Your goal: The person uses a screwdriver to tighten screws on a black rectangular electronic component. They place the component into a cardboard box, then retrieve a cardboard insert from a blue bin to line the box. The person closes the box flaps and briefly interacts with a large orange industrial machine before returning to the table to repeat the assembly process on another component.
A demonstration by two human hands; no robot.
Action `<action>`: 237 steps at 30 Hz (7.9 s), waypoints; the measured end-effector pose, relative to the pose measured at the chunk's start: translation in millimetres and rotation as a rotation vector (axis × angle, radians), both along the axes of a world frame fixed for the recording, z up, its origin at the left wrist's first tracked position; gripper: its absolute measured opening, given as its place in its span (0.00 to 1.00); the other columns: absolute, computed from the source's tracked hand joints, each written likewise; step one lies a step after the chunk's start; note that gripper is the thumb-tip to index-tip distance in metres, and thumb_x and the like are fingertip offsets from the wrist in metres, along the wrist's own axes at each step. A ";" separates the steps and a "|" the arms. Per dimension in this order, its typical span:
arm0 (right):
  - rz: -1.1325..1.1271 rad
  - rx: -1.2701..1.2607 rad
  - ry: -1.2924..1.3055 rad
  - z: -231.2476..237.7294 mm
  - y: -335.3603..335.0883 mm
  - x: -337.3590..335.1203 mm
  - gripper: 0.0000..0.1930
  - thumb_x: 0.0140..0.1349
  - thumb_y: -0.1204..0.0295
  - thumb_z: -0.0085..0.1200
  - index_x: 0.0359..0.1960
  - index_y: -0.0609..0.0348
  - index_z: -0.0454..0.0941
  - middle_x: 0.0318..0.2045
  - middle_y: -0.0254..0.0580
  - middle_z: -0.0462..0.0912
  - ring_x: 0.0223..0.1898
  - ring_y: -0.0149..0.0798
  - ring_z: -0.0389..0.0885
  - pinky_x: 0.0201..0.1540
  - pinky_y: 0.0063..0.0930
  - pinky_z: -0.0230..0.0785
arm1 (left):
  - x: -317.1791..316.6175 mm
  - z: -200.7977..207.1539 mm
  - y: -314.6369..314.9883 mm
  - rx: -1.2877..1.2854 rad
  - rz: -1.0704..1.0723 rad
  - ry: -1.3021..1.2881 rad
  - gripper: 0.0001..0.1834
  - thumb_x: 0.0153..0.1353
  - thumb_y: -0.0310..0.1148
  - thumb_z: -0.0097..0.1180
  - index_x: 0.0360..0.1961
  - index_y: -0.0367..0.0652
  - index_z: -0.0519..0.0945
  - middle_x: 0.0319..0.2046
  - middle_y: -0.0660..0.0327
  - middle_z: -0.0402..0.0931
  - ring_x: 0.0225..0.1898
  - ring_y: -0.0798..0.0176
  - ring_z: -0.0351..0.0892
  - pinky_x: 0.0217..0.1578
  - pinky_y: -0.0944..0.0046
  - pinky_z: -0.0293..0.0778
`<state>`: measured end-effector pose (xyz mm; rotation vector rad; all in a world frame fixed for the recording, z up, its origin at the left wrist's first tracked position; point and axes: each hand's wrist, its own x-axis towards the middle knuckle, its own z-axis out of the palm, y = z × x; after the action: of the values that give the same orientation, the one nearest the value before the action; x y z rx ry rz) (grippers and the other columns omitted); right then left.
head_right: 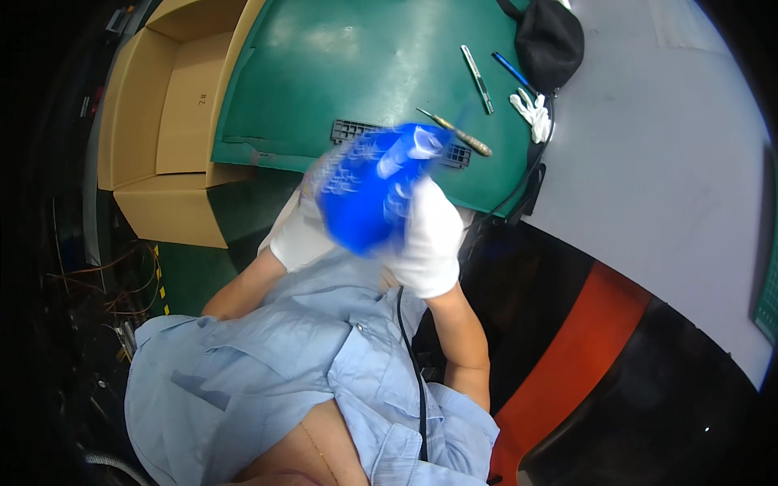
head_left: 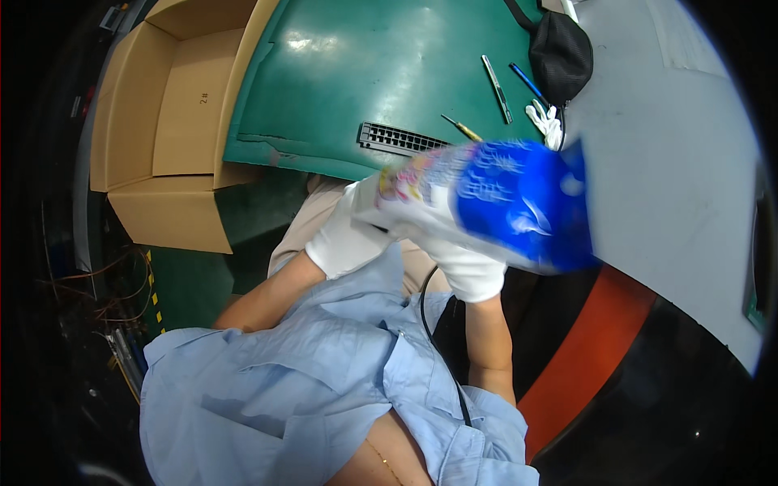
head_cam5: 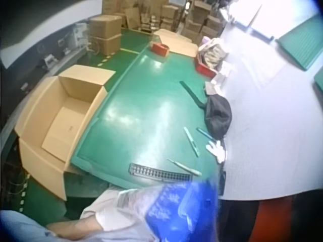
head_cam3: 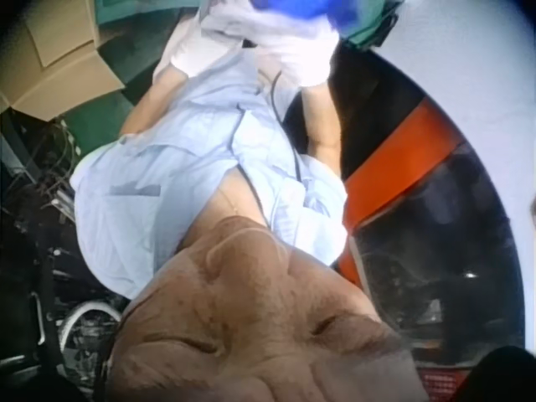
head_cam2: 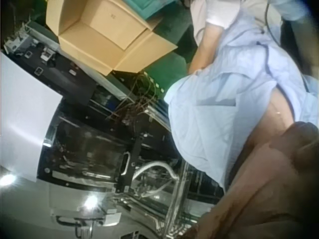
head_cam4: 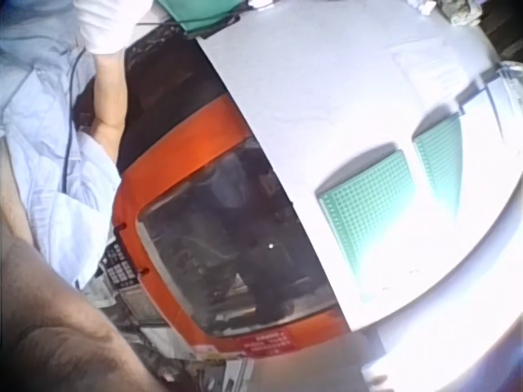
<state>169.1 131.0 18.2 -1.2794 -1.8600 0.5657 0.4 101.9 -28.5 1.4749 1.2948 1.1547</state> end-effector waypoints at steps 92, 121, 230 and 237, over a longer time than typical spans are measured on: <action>-0.058 -0.013 -0.557 -99.3 135.9 69.8 0.06 0.66 0.69 0.56 0.42 0.54 0.76 0.37 0.51 0.81 0.39 0.59 0.81 0.43 0.46 0.74 | -42.9 61.9 -5.9 0.163 0.114 0.436 0.15 0.47 0.21 0.67 0.39 0.41 0.81 0.38 0.56 0.82 0.40 0.53 0.82 0.44 0.58 0.75; 0.001 -1.083 0.734 -20.4 -63.4 13.8 0.15 0.69 0.63 0.56 0.31 0.64 0.79 0.17 0.28 0.71 0.16 0.22 0.64 0.20 0.19 0.57 | -23.6 15.9 -35.4 0.263 -0.199 0.450 0.21 0.43 0.19 0.65 0.42 0.45 0.80 0.44 0.61 0.82 0.39 0.56 0.80 0.41 0.59 0.72; 0.208 0.224 -0.178 -16.3 -61.8 -0.2 0.10 0.48 0.74 0.73 0.28 0.58 0.82 0.23 0.39 0.80 0.20 0.39 0.79 0.22 0.27 0.70 | -9.8 33.3 -104.5 -0.994 0.054 -0.681 0.33 0.74 0.63 0.31 0.28 0.46 0.71 0.14 0.67 0.65 0.12 0.73 0.63 0.13 0.71 0.61; 0.118 0.246 -0.201 -11.2 -39.5 1.2 0.10 0.48 0.74 0.74 0.30 0.59 0.83 0.23 0.39 0.80 0.20 0.38 0.78 0.23 0.26 0.70 | -3.8 37.7 -101.8 -0.980 0.074 -0.596 0.34 0.73 0.64 0.29 0.25 0.46 0.68 0.12 0.66 0.62 0.10 0.72 0.60 0.11 0.71 0.59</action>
<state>170.3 91.5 7.0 -1.1007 -2.1084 0.2644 -3.4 0.1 9.2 0.3310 1.1992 0.7151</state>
